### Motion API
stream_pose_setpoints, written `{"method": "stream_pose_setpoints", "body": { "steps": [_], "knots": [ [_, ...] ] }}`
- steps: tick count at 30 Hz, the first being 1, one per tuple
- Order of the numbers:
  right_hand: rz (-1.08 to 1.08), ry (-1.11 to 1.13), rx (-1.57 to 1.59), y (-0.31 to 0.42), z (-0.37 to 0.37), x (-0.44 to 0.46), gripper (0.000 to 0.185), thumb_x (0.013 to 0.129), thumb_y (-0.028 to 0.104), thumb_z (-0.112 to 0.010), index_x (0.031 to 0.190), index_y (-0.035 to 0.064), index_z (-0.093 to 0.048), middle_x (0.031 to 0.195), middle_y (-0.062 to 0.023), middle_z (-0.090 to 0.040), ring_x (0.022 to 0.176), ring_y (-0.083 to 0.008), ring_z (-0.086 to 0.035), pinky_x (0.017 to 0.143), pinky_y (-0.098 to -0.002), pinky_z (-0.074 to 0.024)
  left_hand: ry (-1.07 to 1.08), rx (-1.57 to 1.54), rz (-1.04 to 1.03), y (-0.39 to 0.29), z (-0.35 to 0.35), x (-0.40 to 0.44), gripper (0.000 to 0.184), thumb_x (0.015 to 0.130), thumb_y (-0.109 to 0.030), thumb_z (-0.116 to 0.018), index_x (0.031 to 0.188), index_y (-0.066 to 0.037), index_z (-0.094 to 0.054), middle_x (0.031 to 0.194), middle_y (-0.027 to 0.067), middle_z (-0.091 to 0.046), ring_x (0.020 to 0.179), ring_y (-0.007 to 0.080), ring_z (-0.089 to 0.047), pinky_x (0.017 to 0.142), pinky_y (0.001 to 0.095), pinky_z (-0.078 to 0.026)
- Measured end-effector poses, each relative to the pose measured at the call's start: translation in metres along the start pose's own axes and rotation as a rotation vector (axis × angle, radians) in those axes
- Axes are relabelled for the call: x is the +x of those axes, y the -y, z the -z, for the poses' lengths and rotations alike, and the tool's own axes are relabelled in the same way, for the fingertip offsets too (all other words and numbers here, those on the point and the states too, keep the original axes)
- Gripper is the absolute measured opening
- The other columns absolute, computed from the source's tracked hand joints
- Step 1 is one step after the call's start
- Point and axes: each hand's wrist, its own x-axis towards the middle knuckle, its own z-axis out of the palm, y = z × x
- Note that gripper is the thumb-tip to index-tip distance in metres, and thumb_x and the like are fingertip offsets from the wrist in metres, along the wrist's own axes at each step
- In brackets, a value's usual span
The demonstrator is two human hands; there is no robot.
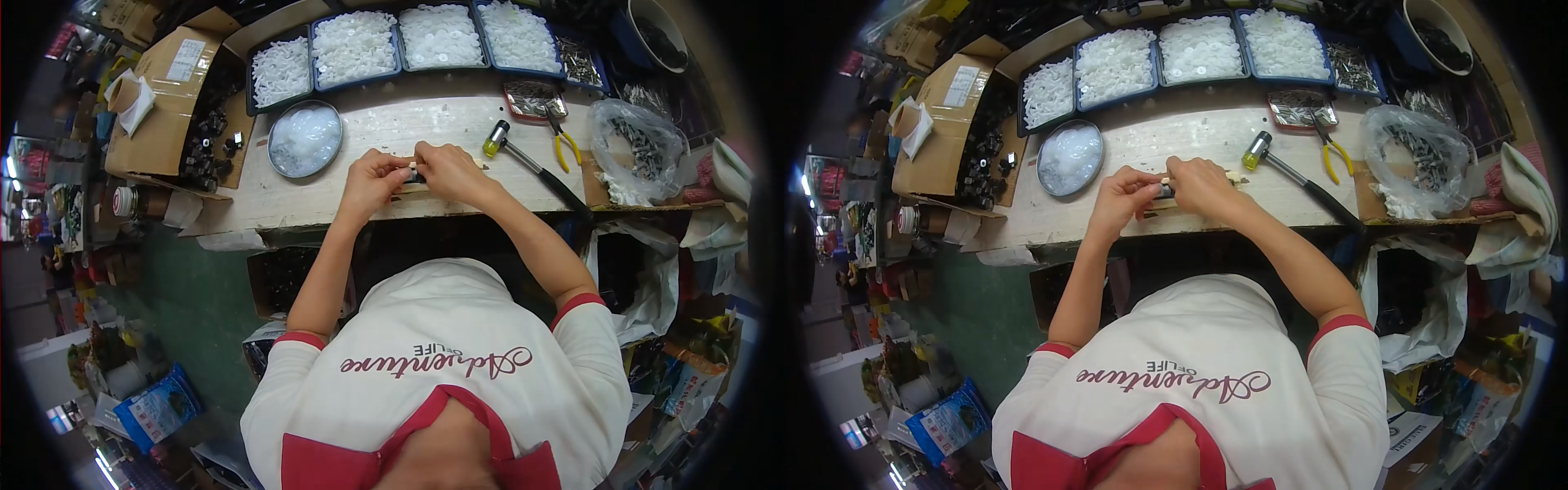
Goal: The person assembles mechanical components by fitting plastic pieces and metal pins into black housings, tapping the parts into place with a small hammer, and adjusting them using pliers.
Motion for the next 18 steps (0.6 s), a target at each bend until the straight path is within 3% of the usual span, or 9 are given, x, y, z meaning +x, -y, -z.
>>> {"method": "stream_pose_setpoints", "body": {
  "steps": [2, 3, 5, 9, 11, 13, 15, 17, 18],
  "knots": [
    [-0.039, 0.066, 0.464, -0.009, 0.008, -0.001, 0.011, 0.079, 0.008, -0.05, 0.084, 0.0002, -0.055, 0.066, -0.0162, -0.061, 0.058, -0.0325, -0.059, 0.052, -0.0405, -0.0448, -0.033, 0.18, -0.036, -0.001, -0.01, 0.003, 0.012, 0.079, -0.008, -0.065, 0.088, 0.0, -0.064, 0.071, 0.0019, -0.054, 0.055, 0.0077, -0.054, 0.044, 0.02, -0.043],
    [-0.037, 0.067, 0.467, -0.013, 0.007, -0.003, 0.011, 0.079, 0.008, -0.05, 0.084, 0.0002, -0.055, 0.066, -0.0162, -0.061, 0.058, -0.0325, -0.059, 0.052, -0.0405, -0.0448, -0.053, 0.33, -0.065, -0.001, -0.014, 0.005, 0.013, 0.076, -0.008, -0.067, 0.087, 0.0, -0.064, 0.073, 0.0042, -0.054, 0.059, 0.0104, -0.055, 0.049, 0.0227, -0.044],
    [-0.15, 0.074, 0.697, -0.019, 0.004, -0.006, 0.011, 0.083, 0.011, -0.051, 0.085, 0.0015, -0.057, 0.062, -0.0095, -0.059, 0.049, -0.0197, -0.055, 0.046, -0.0324, -0.0423, -0.09, 0.631, -0.12, -0.001, -0.018, 0.008, 0.015, 0.071, -0.008, -0.069, 0.084, 0.0, -0.066, 0.078, 0.0089, -0.053, 0.067, 0.0158, -0.056, 0.059, 0.0281, -0.046],
    [-0.134, 0.068, 0.748, -0.022, 0.005, -0.011, 0.012, 0.086, 0.012, -0.051, 0.085, 0.001, -0.056, 0.059, -0.0045, -0.055, 0.045, -0.0103, -0.049, 0.042, -0.0264, -0.039, -0.151, 0.622, -0.224, 0.014, -0.011, 0.018, 0.012, 0.071, -0.005, -0.069, 0.081, 0.0, -0.066, 0.074, 0.0071, -0.057, 0.061, 0.013, -0.054, 0.054, 0.0253, -0.044],
    [-0.184, 0.099, 0.862, -0.022, 0.007, -0.011, 0.013, 0.086, 0.013, -0.051, 0.085, 0.0009, -0.056, 0.06, -0.0037, -0.054, 0.047, -0.0097, -0.048, 0.042, -0.0255, -0.0382, -0.012, -0.08, 0.225, 0.01, -0.002, 0.019, 0.008, 0.073, -0.004, -0.07, 0.079, -0.002, -0.065, 0.063, 0.0003, -0.055, 0.046, 0.0047, -0.043, 0.039, 0.0174, -0.029],
    [-0.16, 0.099, 0.891, -0.023, 0.006, -0.012, 0.013, 0.087, 0.013, -0.051, 0.083, 0.0009, -0.056, 0.061, -0.0029, -0.054, 0.047, -0.0084, -0.047, 0.042, -0.0236, -0.038, -0.047, -0.174, 0.268, 0.012, -0.004, 0.014, 0.008, 0.072, -0.003, -0.07, 0.078, -0.003, -0.064, 0.059, 0.0006, -0.056, 0.044, 0.0036, -0.04, 0.038, 0.017, -0.026],
    [-0.113, 0.095, 0.913, -0.019, 0.016, -0.011, 0.014, 0.088, 0.012, -0.051, 0.082, 0.0009, -0.056, 0.063, -0.0022, -0.054, 0.048, -0.0071, -0.047, 0.042, -0.0216, -0.0378, -0.066, -0.294, 0.244, 0.022, -0.002, 0.017, 0.007, 0.072, -0.001, -0.07, 0.077, -0.001, -0.065, 0.064, 0.0028, -0.059, 0.046, 0.0043, -0.044, 0.038, 0.0172, -0.028],
    [0.092, 0.158, 1.109, -0.001, 0.049, -0.029, 0.016, 0.086, 0.013, -0.053, 0.078, -0.0009, -0.056, 0.061, -0.0039, -0.054, 0.051, -0.007, -0.048, 0.044, -0.0206, -0.0381, -0.091, -0.298, 0.221, 0.028, -0.001, 0.019, 0.008, 0.071, -0.001, -0.07, 0.078, -0.001, -0.065, 0.062, 0.0014, -0.058, 0.045, 0.0045, -0.043, 0.038, 0.0176, -0.028],
    [0.18, 0.087, 1.172, 0.015, 0.072, -0.046, 0.026, 0.086, 0.018, -0.055, 0.067, 0.0004, -0.056, 0.057, -0.004, -0.053, 0.049, -0.0125, -0.05, 0.053, -0.0266, -0.0445, -0.078, -0.241, 0.201, 0.027, -0.001, 0.017, 0.008, 0.071, -0.002, -0.071, 0.077, -0.001, -0.065, 0.064, 0.0017, -0.057, 0.048, 0.0052, -0.045, 0.04, 0.0181, -0.031]
  ]
}}
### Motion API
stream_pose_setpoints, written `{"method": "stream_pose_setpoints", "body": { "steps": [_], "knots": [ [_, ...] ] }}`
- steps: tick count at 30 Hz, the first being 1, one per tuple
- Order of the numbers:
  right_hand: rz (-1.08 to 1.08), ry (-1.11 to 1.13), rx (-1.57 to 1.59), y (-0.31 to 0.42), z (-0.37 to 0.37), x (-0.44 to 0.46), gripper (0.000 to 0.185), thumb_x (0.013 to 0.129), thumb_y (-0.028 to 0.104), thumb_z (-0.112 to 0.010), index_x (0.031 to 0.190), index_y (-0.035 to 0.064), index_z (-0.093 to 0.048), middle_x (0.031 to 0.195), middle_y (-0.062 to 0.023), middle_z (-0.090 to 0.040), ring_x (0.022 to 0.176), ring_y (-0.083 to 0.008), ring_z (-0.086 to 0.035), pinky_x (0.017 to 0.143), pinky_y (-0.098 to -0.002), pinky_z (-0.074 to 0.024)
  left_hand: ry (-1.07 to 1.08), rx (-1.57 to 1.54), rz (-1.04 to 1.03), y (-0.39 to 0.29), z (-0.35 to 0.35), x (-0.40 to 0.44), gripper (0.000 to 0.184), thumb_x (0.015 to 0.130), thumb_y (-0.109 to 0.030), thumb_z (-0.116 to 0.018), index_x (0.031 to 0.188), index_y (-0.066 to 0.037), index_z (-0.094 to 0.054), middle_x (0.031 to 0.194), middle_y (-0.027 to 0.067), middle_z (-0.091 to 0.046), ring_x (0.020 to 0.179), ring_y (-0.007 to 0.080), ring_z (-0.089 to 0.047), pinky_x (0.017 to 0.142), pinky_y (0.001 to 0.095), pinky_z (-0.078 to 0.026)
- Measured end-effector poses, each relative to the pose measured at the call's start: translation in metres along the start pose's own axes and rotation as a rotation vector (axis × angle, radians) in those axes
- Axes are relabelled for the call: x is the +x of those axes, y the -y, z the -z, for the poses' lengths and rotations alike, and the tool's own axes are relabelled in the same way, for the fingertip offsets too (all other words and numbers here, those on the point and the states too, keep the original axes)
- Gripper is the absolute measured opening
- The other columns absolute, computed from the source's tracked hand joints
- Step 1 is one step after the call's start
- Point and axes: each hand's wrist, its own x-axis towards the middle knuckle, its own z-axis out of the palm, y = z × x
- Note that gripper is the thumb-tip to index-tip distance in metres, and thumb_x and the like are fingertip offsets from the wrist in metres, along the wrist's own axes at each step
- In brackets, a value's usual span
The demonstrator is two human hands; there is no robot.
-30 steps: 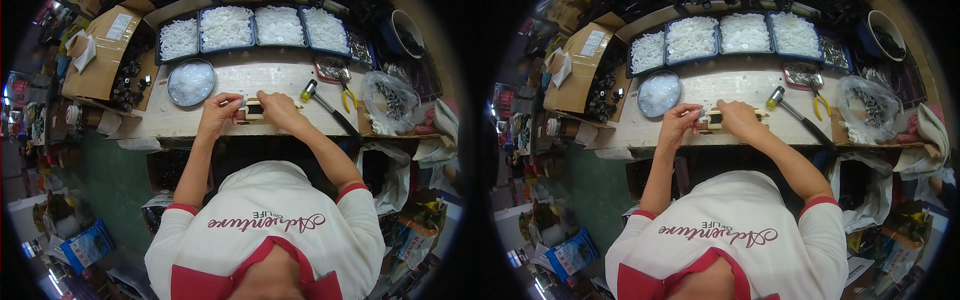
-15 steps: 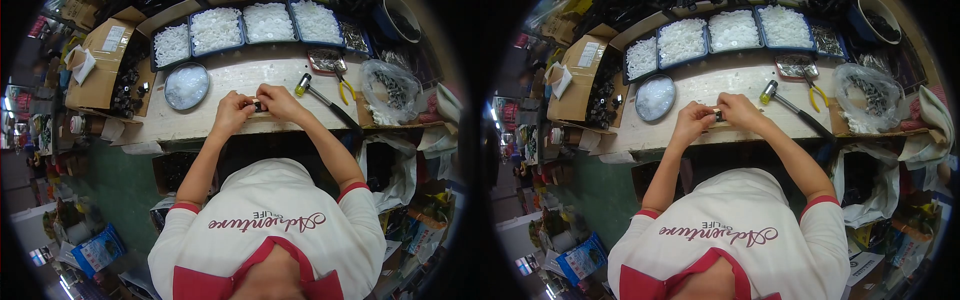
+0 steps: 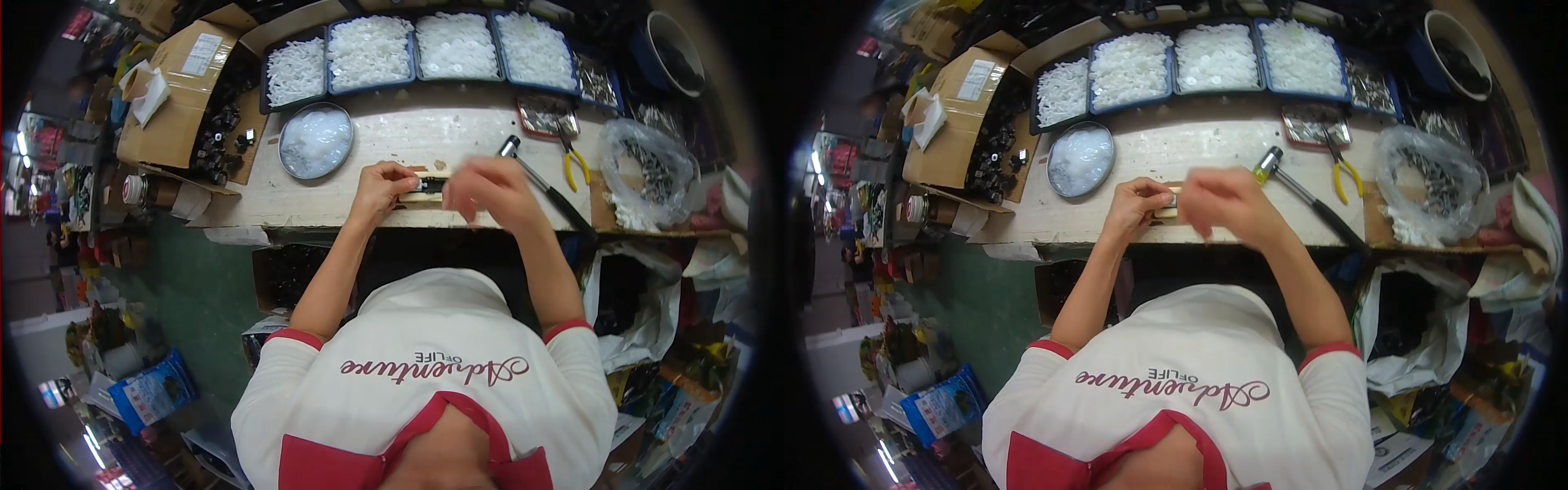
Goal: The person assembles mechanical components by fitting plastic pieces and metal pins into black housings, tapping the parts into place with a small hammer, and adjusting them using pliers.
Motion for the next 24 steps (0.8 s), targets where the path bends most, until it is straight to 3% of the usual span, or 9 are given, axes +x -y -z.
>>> {"method": "stream_pose_setpoints", "body": {
  "steps": [1, 2, 3, 4, 6, 9, 12, 17, 24],
  "knots": [
    [0.412, 0.159, 0.269, 0.022, -0.009, -0.008, 0.024, 0.085, 0.019, -0.057, 0.066, 0.0049, -0.057, 0.055, -0.0033, -0.052, 0.047, -0.0157, -0.049, 0.063, -0.0375, -0.0474, 0.007, 0.056, -0.022, 0.0, 0.0, -0.002, 0.009, 0.07, -0.002, -0.071, 0.077, -0.001, -0.066, 0.067, 0.002, -0.056, 0.052, 0.0059, -0.047, 0.043, 0.0185, -0.034],
    [0.359, 0.096, 0.563, 0.064, -0.034, -0.032, 0.024, 0.085, 0.022, -0.058, 0.064, 0.0099, -0.056, 0.053, -0.0025, -0.052, 0.044, -0.0177, -0.047, 0.071, -0.0456, -0.0462, -0.017, 0.117, -0.106, 0.004, -0.001, -0.001, 0.009, 0.07, -0.003, -0.071, 0.077, 0.0, -0.066, 0.076, 0.0029, -0.054, 0.062, 0.0078, -0.05, 0.052, 0.0209, -0.041],
    [0.796, 0.474, 0.649, 0.072, -0.033, -0.027, 0.025, 0.084, 0.024, -0.06, 0.062, 0.013, -0.057, 0.056, -0.0022, -0.055, 0.045, -0.0177, -0.047, 0.071, -0.0462, -0.0476, -0.028, 0.19, -0.11, 0.001, -0.003, -0.002, 0.008, 0.07, -0.003, -0.071, 0.076, 0.0, -0.066, 0.082, 0.0044, -0.053, 0.068, 0.0101, -0.051, 0.06, 0.0233, -0.044],
    [0.814, 0.727, 0.716, 0.103, -0.033, -0.032, 0.028, 0.085, 0.024, -0.059, 0.062, 0.0104, -0.057, 0.061, -0.0063, -0.058, 0.047, -0.0208, -0.05, 0.071, -0.0464, -0.05, -0.061, 0.26, -0.184, 0.005, -0.002, 0.0, 0.009, 0.069, -0.003, -0.071, 0.076, -0.002, -0.066, 0.081, 0.0048, -0.053, 0.067, 0.0109, -0.052, 0.06, 0.0239, -0.044],
    [1.029, 0.783, 0.684, 0.126, -0.039, -0.049, 0.031, 0.087, 0.022, -0.055, 0.063, 0.0026, -0.057, 0.061, -0.0141, -0.057, 0.05, -0.0254, -0.053, 0.069, -0.0428, -0.0538, -0.083, 0.328, -0.263, 0.008, -0.004, 0.004, 0.01, 0.068, -0.004, -0.071, 0.077, -0.003, -0.066, 0.08, 0.0051, -0.053, 0.066, 0.0116, -0.052, 0.06, 0.0245, -0.045],
    [0.969, 0.723, 0.532, 0.15, -0.049, -0.051, 0.035, 0.089, 0.012, -0.047, 0.054, 0.0097, -0.047, 0.049, -0.0046, -0.049, 0.044, -0.0178, -0.053, 0.076, -0.0402, -0.0532, -0.117, 0.495, -0.315, 0.0, -0.001, 0.008, 0.011, 0.068, -0.009, -0.071, 0.077, -0.004, -0.067, 0.078, 0.0073, -0.054, 0.066, 0.0154, -0.054, 0.06, 0.0268, -0.045],
    [0.954, 0.758, 0.536, 0.149, -0.05, -0.05, 0.034, 0.088, 0.01, -0.048, 0.054, 0.0103, -0.046, 0.048, -0.0028, -0.046, 0.041, -0.0164, -0.05, 0.076, -0.0381, -0.0533, -0.281, 0.713, -0.447, -0.021, 0.014, 0.019, 0.014, 0.071, -0.019, -0.068, 0.077, -0.006, -0.067, 0.072, 0.0092, -0.056, 0.066, 0.0209, -0.056, 0.061, 0.0319, -0.046],
    [0.898, 0.734, 0.516, 0.151, -0.048, -0.051, 0.035, 0.087, 0.01, -0.048, 0.053, 0.0106, -0.045, 0.048, -0.0022, -0.045, 0.041, -0.016, -0.049, 0.077, -0.0381, -0.0534, -0.5, 0.79, -0.573, -0.055, 0.057, 0.069, 0.017, 0.069, -0.019, -0.07, 0.078, -0.006, -0.067, 0.074, 0.0121, -0.061, 0.068, 0.0229, -0.06, 0.064, 0.0326, -0.047],
    [0.848, 0.797, 0.542, 0.15, -0.043, -0.047, 0.036, 0.089, 0.011, -0.046, 0.053, 0.0102, -0.045, 0.048, -0.0032, -0.045, 0.042, -0.0172, -0.051, 0.077, -0.0399, -0.0531, -0.635, 0.99, -0.529, -0.104, 0.08, 0.107, 0.021, 0.069, -0.02, -0.068, 0.085, -0.007, -0.068, 0.086, 0.0144, -0.063, 0.081, 0.0281, -0.061, 0.073, 0.037, -0.048]
  ]
}}
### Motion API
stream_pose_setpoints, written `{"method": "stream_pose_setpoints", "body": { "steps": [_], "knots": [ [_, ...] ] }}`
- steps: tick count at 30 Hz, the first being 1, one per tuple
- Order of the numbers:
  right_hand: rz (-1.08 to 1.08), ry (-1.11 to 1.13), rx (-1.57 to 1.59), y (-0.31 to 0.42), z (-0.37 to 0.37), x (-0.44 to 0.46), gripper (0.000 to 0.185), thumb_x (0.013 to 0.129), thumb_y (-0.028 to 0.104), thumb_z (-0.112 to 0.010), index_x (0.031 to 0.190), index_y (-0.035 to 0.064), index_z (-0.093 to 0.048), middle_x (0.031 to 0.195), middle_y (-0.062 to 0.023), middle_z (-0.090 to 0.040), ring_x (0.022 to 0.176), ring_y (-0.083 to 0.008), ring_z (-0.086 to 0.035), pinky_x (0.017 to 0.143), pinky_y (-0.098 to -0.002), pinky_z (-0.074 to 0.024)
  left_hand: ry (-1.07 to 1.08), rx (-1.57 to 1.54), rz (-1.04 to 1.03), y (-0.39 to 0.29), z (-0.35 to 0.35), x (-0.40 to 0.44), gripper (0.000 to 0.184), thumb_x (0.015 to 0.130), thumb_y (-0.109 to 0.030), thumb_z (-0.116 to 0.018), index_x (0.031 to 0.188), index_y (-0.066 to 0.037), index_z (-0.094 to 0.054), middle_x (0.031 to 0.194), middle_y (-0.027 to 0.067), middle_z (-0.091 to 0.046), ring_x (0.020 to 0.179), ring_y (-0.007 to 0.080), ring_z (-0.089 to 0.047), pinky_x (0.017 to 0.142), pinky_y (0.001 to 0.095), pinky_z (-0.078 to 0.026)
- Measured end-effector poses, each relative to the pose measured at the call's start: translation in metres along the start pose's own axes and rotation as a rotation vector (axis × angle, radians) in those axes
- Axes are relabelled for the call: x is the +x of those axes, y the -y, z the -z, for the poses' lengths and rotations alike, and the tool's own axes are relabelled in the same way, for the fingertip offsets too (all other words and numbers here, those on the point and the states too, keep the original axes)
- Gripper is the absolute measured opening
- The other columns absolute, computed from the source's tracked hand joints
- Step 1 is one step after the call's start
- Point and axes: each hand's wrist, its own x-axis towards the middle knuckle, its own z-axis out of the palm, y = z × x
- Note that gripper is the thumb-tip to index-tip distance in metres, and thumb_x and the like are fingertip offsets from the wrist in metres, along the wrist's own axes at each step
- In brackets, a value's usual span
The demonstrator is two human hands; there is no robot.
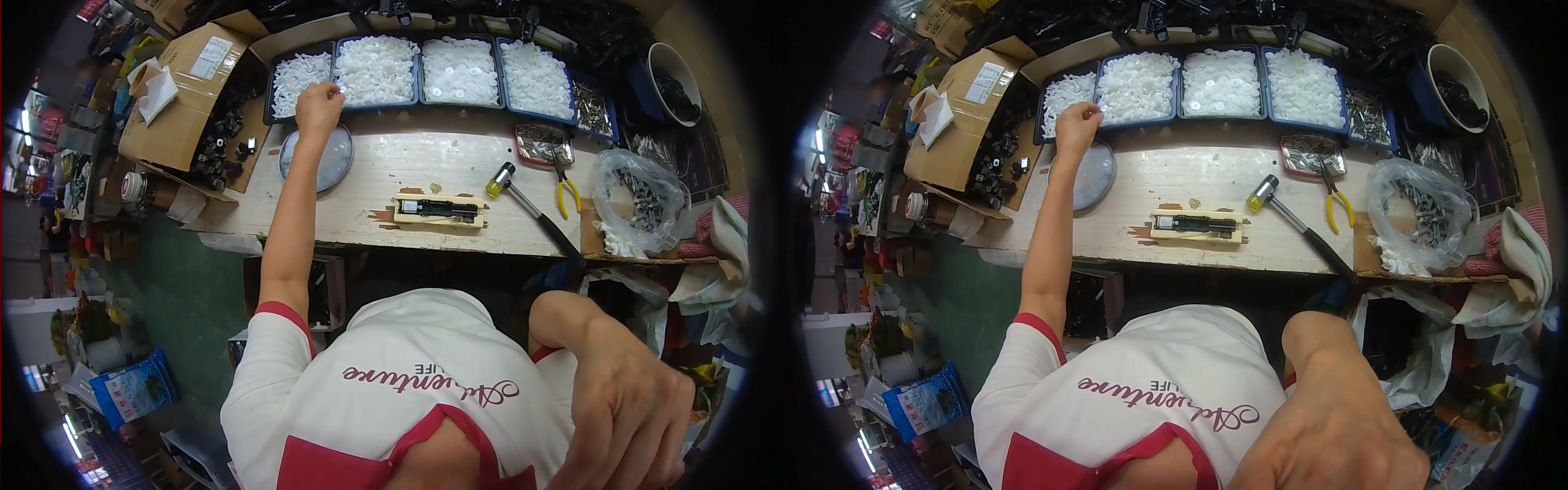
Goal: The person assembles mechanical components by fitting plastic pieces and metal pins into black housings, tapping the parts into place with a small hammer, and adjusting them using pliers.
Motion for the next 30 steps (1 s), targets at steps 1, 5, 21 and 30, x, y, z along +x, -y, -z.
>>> {"method": "stream_pose_setpoints", "body": {
  "steps": [1, 5, 21, 30],
  "knots": [
    [-0.001, 0.0, -0.001, 0.001, 0.005, -0.003, 0.036, 0.089, 0.011, -0.046, 0.053, 0.0102, -0.045, 0.048, -0.0032, -0.045, 0.042, -0.0172, -0.051, 0.077, -0.0399, -0.0531, 0.005, 0.063, -0.048, -0.003, -0.002, 0.002, 0.023, 0.068, -0.02, -0.068, 0.087, -0.006, -0.068, 0.087, 0.0154, -0.063, 0.083, 0.0297, -0.061, 0.074, 0.0384, -0.048],
    [-0.078, -0.122, -0.136, -0.006, 0.043, -0.038, 0.049, 0.087, 0.046, -0.051, 0.062, 0.0034, -0.054, 0.058, -0.0074, -0.055, 0.043, -0.0209, -0.045, 0.068, -0.049, -0.0439, -0.016, 0.233, -0.146, -0.004, -0.009, 0.005, 0.026, 0.067, -0.02, -0.069, 0.086, -0.004, -0.067, 0.086, 0.0203, -0.062, 0.085, 0.0342, -0.06, 0.075, 0.0408, -0.048],
    [-1.306, -0.726, -2.127, -0.004, 0.207, -0.229, 0.014, 0.077, 0.013, -0.058, 0.089, 0.0062, -0.061, 0.087, -0.0126, -0.059, 0.084, -0.0309, -0.059, 0.07, -0.0429, -0.047, 0.186, -0.365, 0.13, -0.013, -0.019, 0.02, 0.01, 0.074, -0.006, -0.064, 0.082, 0.0, -0.064, 0.07, 0.0089, -0.063, 0.057, 0.0151, -0.06, 0.046, 0.0267, -0.048],
    [-1.53, -0.282, -2.314, -0.018, 0.214, -0.223, 0.014, 0.073, 0.006, -0.055, 0.086, 0.0075, -0.059, 0.089, -0.0107, -0.057, 0.089, -0.0268, -0.056, 0.071, -0.0414, -0.0434, 0.292, -1.088, 0.159, -0.02, -0.003, 0.012, 0.017, 0.08, 0.002, -0.059, 0.096, 0.001, -0.062, 0.075, 0.0064, -0.06, 0.061, 0.0123, -0.058, 0.047, 0.0237, -0.049]
  ]
}}
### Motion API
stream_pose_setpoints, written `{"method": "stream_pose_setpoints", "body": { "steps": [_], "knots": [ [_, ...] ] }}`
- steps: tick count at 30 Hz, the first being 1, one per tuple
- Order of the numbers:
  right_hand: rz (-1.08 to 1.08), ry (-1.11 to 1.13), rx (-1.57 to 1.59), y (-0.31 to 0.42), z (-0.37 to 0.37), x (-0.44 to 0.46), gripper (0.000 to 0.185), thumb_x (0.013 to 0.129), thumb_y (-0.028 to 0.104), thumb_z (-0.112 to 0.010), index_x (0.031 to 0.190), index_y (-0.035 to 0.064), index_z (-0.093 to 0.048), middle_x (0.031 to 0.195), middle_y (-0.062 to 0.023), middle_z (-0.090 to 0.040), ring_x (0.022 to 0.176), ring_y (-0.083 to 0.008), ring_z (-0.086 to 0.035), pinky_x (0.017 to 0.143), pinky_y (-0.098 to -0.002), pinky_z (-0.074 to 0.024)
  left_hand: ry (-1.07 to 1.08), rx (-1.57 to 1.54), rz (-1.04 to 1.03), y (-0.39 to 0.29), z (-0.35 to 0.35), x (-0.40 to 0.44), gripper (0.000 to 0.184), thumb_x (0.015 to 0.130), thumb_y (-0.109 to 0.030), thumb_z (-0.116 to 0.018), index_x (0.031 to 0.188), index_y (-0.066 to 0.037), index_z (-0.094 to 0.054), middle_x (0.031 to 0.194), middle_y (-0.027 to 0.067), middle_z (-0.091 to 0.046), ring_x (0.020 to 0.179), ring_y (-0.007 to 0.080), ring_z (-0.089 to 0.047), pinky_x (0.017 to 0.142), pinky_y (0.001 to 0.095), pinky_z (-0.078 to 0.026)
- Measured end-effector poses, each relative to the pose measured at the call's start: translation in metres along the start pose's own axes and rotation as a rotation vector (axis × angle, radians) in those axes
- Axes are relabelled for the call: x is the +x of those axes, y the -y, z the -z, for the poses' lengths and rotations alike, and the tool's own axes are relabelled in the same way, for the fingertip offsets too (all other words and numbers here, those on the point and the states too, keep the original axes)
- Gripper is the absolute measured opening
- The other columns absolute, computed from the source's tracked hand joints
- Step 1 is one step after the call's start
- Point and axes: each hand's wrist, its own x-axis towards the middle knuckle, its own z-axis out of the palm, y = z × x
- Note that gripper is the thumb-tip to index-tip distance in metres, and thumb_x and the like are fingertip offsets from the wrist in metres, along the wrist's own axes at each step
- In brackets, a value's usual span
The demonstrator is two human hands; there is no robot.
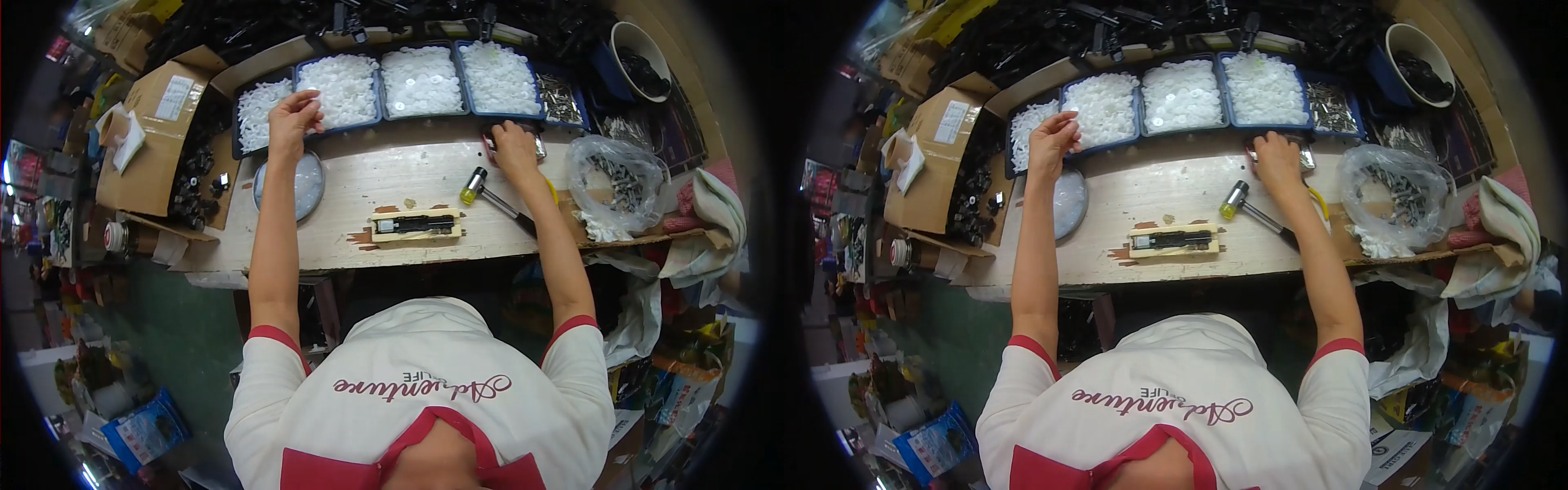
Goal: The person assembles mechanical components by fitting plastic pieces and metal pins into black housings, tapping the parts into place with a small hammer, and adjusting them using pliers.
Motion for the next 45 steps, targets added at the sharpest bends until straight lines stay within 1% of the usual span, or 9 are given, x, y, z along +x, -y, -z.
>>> {"method": "stream_pose_setpoints", "body": {
  "steps": [9, 13, 17, 19, 22, 25, 34, 43, 45],
  "knots": [
    [0.059, -0.054, -0.07, -0.01, -0.003, -0.004, 0.012, 0.076, 0.005, -0.05, 0.086, 0.0079, -0.056, 0.087, -0.0103, -0.058, 0.082, -0.0274, -0.058, 0.067, -0.0436, -0.038, 0.207, -0.349, 0.142, 0.009, -0.04, -0.099, 0.015, 0.08, 0.0, -0.06, 0.095, 0.002, -0.061, 0.08, 0.0095, -0.062, 0.066, 0.0144, -0.06, 0.053, 0.0264, -0.05],
    [0.038, 0.078, -0.101, -0.01, 0.001, -0.003, 0.015, 0.075, 0.008, -0.053, 0.09, 0.0081, -0.056, 0.088, -0.01, -0.058, 0.086, -0.0263, -0.058, 0.077, -0.0439, -0.0353, 0.194, -0.338, 0.238, 0.014, -0.052, -0.136, 0.016, 0.08, 0.0, -0.06, 0.096, 0.003, -0.061, 0.078, 0.0092, -0.062, 0.065, 0.0127, -0.059, 0.052, 0.0242, -0.05],
    [0.055, -0.057, 0.017, -0.004, 0.019, -0.01, 0.014, 0.073, 0.009, -0.056, 0.088, 0.0078, -0.058, 0.087, -0.0106, -0.06, 0.083, -0.0282, -0.058, 0.072, -0.0437, -0.0381, 0.195, -0.358, 0.303, 0.015, -0.052, -0.158, 0.015, 0.08, 0.0, -0.06, 0.095, 0.002, -0.061, 0.078, 0.0082, -0.062, 0.064, 0.0119, -0.059, 0.051, 0.0226, -0.05],
    [0.01, -0.108, 0.529, 0.002, 0.022, -0.014, 0.013, 0.074, 0.009, -0.058, 0.086, 0.0055, -0.06, 0.082, -0.0106, -0.06, 0.075, -0.0242, -0.06, 0.066, -0.0364, -0.0424, 0.203, -0.36, 0.349, 0.012, -0.052, -0.166, 0.015, 0.08, 0.0, -0.061, 0.095, 0.002, -0.061, 0.078, 0.0081, -0.062, 0.064, 0.0118, -0.06, 0.051, 0.0219, -0.049],
    [-0.005, 0.189, 1.306, 0.04, 0.044, -0.035, 0.01, 0.082, 0.008, -0.059, 0.089, 0.0031, -0.062, 0.077, -0.0019, -0.06, 0.067, -0.0076, -0.053, 0.058, -0.0209, -0.0425, 0.203, -0.306, 0.304, 0.016, -0.058, -0.175, 0.018, 0.08, 0.0, -0.062, 0.098, 0.002, -0.061, 0.078, 0.0074, -0.062, 0.066, 0.011, -0.06, 0.051, 0.0215, -0.049],
    [0.052, 0.407, 1.577, 0.09, 0.071, -0.058, 0.009, 0.083, 0.008, -0.06, 0.089, 0.0012, -0.061, 0.083, -0.0009, -0.059, 0.071, -0.006, -0.052, 0.064, -0.0193, -0.0429, 0.248, -0.271, 0.256, 0.019, -0.065, -0.18, 0.023, 0.079, -0.001, -0.062, 0.102, 0.002, -0.059, 0.081, 0.0071, -0.061, 0.066, 0.0119, -0.06, 0.052, 0.0227, -0.05],
    [0.125, 0.406, 1.534, 0.126, 0.059, -0.069, 0.013, 0.084, 0.016, -0.061, 0.09, 0.0044, -0.062, 0.074, 0.0043, -0.058, 0.064, -0.0029, -0.044, 0.055, -0.0183, -0.036, 0.269, -0.304, 0.235, 0.015, -0.066, -0.187, 0.032, 0.077, 0.004, -0.063, 0.108, 0.001, -0.056, 0.085, 0.0066, -0.058, 0.066, 0.0123, -0.059, 0.052, 0.0231, -0.05],
    [0.162, 0.338, 1.347, 0.134, 0.067, -0.073, 0.012, 0.083, 0.012, -0.059, 0.088, 0.0005, -0.061, 0.08, -0.0031, -0.059, 0.069, -0.0097, -0.052, 0.058, -0.024, -0.0406, 0.23, -0.322, 0.195, 0.02, -0.069, -0.189, 0.028, 0.08, 0.001, -0.061, 0.107, 0.002, -0.057, 0.082, 0.006, -0.059, 0.065, 0.0106, -0.059, 0.051, 0.0216, -0.05],
    [0.201, 0.079, 1.308, 0.135, 0.063, -0.074, 0.009, 0.082, 0.008, -0.06, 0.087, 0.0001, -0.06, 0.078, -0.0043, -0.057, 0.068, -0.0116, -0.052, 0.059, -0.0247, -0.0412, 0.2, -0.359, 0.215, 0.02, -0.068, -0.192, 0.026, 0.08, 0.0, -0.061, 0.106, 0.002, -0.058, 0.08, 0.0063, -0.06, 0.065, 0.0106, -0.059, 0.05, 0.0219, -0.05]
  ]
}}
